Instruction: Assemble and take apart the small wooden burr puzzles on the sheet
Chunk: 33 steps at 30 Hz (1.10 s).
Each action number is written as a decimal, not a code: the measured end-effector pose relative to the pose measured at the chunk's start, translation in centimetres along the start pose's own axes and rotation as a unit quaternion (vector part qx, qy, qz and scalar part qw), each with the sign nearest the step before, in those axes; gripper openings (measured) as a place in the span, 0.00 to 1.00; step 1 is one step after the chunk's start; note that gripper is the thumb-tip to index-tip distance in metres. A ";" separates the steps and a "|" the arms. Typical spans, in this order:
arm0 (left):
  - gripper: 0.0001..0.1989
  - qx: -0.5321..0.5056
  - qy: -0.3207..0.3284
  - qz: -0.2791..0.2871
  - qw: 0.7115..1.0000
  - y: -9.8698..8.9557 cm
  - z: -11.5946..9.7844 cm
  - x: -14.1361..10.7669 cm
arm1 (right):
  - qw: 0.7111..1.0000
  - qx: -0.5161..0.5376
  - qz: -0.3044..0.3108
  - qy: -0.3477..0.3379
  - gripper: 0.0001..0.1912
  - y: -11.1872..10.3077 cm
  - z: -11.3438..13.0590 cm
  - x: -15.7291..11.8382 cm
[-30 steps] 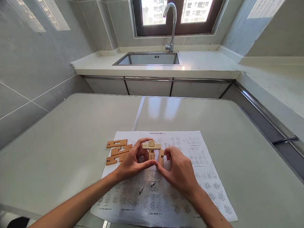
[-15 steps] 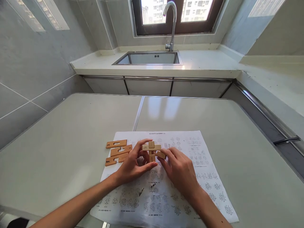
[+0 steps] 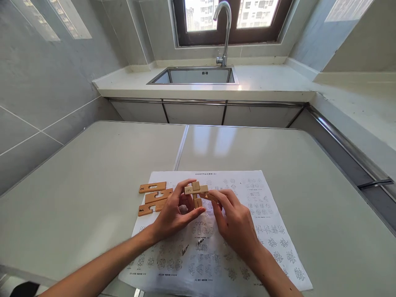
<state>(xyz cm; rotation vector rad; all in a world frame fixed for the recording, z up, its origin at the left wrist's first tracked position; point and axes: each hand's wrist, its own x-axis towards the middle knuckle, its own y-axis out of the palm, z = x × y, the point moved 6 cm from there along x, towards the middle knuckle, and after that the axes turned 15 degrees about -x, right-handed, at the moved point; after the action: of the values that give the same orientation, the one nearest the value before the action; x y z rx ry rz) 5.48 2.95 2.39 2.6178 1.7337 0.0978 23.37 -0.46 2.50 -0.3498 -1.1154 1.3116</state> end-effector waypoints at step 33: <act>0.34 0.107 0.083 0.038 0.990 0.1 0.3 0.1 | 0.996 0.032 -0.027 -0.082 0.17 -0.8 0.9 0.0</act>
<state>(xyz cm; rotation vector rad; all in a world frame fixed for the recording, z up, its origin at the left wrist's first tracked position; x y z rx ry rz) 5.64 2.98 2.10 2.9075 1.7868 0.1407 23.10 -1.03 3.47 -0.1653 -1.2089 1.3434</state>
